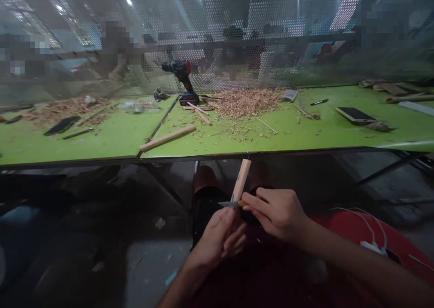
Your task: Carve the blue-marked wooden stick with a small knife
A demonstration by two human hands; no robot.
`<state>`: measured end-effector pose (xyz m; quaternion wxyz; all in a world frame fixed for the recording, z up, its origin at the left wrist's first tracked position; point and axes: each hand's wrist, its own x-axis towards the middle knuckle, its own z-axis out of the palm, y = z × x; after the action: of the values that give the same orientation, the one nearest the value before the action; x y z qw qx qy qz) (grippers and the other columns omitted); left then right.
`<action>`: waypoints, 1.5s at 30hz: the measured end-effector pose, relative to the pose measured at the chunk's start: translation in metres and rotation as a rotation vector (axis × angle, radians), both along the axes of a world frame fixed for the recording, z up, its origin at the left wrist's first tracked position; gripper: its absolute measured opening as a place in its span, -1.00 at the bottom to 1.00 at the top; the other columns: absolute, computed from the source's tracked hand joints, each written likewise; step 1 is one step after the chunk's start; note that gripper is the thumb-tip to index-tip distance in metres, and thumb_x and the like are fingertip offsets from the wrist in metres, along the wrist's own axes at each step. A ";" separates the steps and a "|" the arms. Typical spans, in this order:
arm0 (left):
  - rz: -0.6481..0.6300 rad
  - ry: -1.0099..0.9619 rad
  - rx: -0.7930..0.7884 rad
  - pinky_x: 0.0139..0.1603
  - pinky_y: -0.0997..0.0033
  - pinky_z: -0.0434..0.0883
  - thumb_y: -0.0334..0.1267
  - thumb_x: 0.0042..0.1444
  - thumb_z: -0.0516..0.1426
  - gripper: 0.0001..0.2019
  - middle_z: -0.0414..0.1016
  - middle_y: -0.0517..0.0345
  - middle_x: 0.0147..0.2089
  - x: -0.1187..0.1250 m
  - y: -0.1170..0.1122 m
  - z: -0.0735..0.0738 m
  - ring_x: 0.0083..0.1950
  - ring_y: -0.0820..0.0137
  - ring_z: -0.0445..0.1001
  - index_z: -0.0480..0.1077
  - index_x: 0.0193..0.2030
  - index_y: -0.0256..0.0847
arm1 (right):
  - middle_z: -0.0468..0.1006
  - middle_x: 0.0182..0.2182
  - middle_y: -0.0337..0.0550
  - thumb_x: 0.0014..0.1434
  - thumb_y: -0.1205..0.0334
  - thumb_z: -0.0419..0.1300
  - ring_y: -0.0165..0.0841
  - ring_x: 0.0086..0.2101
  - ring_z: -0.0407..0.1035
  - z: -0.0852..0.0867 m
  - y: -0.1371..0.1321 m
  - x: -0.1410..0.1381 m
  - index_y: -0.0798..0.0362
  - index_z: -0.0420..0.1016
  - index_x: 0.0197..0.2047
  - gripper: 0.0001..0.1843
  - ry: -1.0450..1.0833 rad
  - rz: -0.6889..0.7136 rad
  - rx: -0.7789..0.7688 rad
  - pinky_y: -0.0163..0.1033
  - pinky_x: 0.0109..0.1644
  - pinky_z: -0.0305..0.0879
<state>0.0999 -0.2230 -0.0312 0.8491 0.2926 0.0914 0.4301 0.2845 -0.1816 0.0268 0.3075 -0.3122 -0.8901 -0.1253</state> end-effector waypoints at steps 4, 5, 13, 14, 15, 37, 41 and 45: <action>-0.058 -0.061 -0.024 -0.71 0.70 -0.02 -0.02 0.38 0.00 -0.65 0.04 0.45 -0.71 0.002 0.001 -0.002 -0.76 0.66 -0.15 0.21 -0.37 -0.20 | 0.43 -0.55 -0.26 0.41 0.18 0.09 -0.45 -0.55 0.25 0.009 0.002 0.008 0.08 0.63 -0.06 -0.70 -0.015 -0.115 0.066 -0.23 -0.46 0.02; -0.062 -0.064 -0.032 -0.71 0.70 -0.03 -0.02 0.39 -0.01 -0.63 0.04 0.44 -0.71 0.003 0.001 -0.001 -0.76 0.66 -0.15 0.20 -0.40 -0.20 | 0.44 -0.54 -0.26 0.40 0.17 0.09 -0.46 -0.55 0.26 0.009 0.004 0.010 0.07 0.64 -0.06 -0.70 -0.022 -0.126 0.071 -0.23 -0.47 0.01; -0.108 -0.065 -0.040 -0.71 0.69 -0.03 -0.03 0.38 0.00 -0.60 0.01 0.44 -0.70 -0.004 -0.003 0.003 -0.75 0.66 -0.15 0.18 -0.44 -0.21 | 0.63 -0.41 -0.18 0.40 0.12 0.07 -0.37 -0.45 0.42 0.014 0.065 0.042 0.00 0.65 -0.06 -0.68 0.081 -0.284 0.056 -0.29 -0.40 0.18; -0.112 -0.067 -0.032 -0.71 0.69 -0.02 -0.03 0.38 0.00 -0.60 0.01 0.43 -0.70 -0.004 -0.005 0.001 -0.75 0.66 -0.14 0.18 -0.44 -0.21 | 0.66 -0.35 -0.12 0.40 0.13 0.07 -0.32 -0.37 0.47 0.018 0.073 0.048 0.01 0.66 -0.07 -0.68 0.156 -0.322 0.016 -0.27 -0.33 0.26; -0.107 -0.068 -0.034 -0.70 0.69 0.00 -0.03 0.38 0.00 -0.60 0.02 0.43 -0.70 -0.004 -0.006 0.000 -0.75 0.66 -0.13 0.18 -0.43 -0.21 | 0.66 -0.33 -0.09 0.39 0.12 0.09 -0.29 -0.34 0.49 0.021 0.078 0.053 0.02 0.66 -0.08 -0.68 0.247 -0.340 0.009 -0.25 -0.28 0.31; -0.013 -0.041 0.004 -0.72 0.73 -0.03 0.05 0.33 0.05 -0.61 0.02 0.44 -0.68 0.008 -0.009 -0.001 -0.74 0.66 -0.13 0.16 -0.39 -0.18 | 0.69 -0.28 -0.08 0.37 0.12 0.10 -0.23 -0.28 0.55 0.005 0.073 0.043 0.03 0.66 -0.07 -0.68 0.303 -0.301 -0.067 -0.19 -0.23 0.41; -0.036 -0.047 -0.080 -0.74 0.73 -0.05 0.05 0.33 0.04 -0.61 0.02 0.45 -0.68 0.009 -0.005 -0.001 -0.74 0.65 -0.16 0.15 -0.40 -0.17 | 0.67 -0.28 -0.07 0.38 0.13 0.10 -0.28 -0.31 0.55 0.006 0.049 0.038 0.08 0.64 -0.06 -0.68 0.369 -0.200 -0.112 -0.22 -0.22 0.41; 0.048 0.071 -0.059 -0.73 0.68 0.00 0.06 0.34 0.03 -0.61 0.06 0.44 -0.69 0.014 -0.004 -0.005 -0.75 0.64 -0.11 0.20 -0.38 -0.18 | 0.51 -0.50 -0.23 0.41 0.17 0.08 -0.46 -0.55 0.35 -0.010 0.001 0.012 0.10 0.62 -0.04 -0.70 0.098 -0.052 -0.187 -0.30 -0.46 0.14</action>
<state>0.1142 -0.2272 -0.0359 0.8432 0.2801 0.1411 0.4366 0.2961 -0.1806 0.0169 0.3168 -0.3682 -0.8734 -0.0342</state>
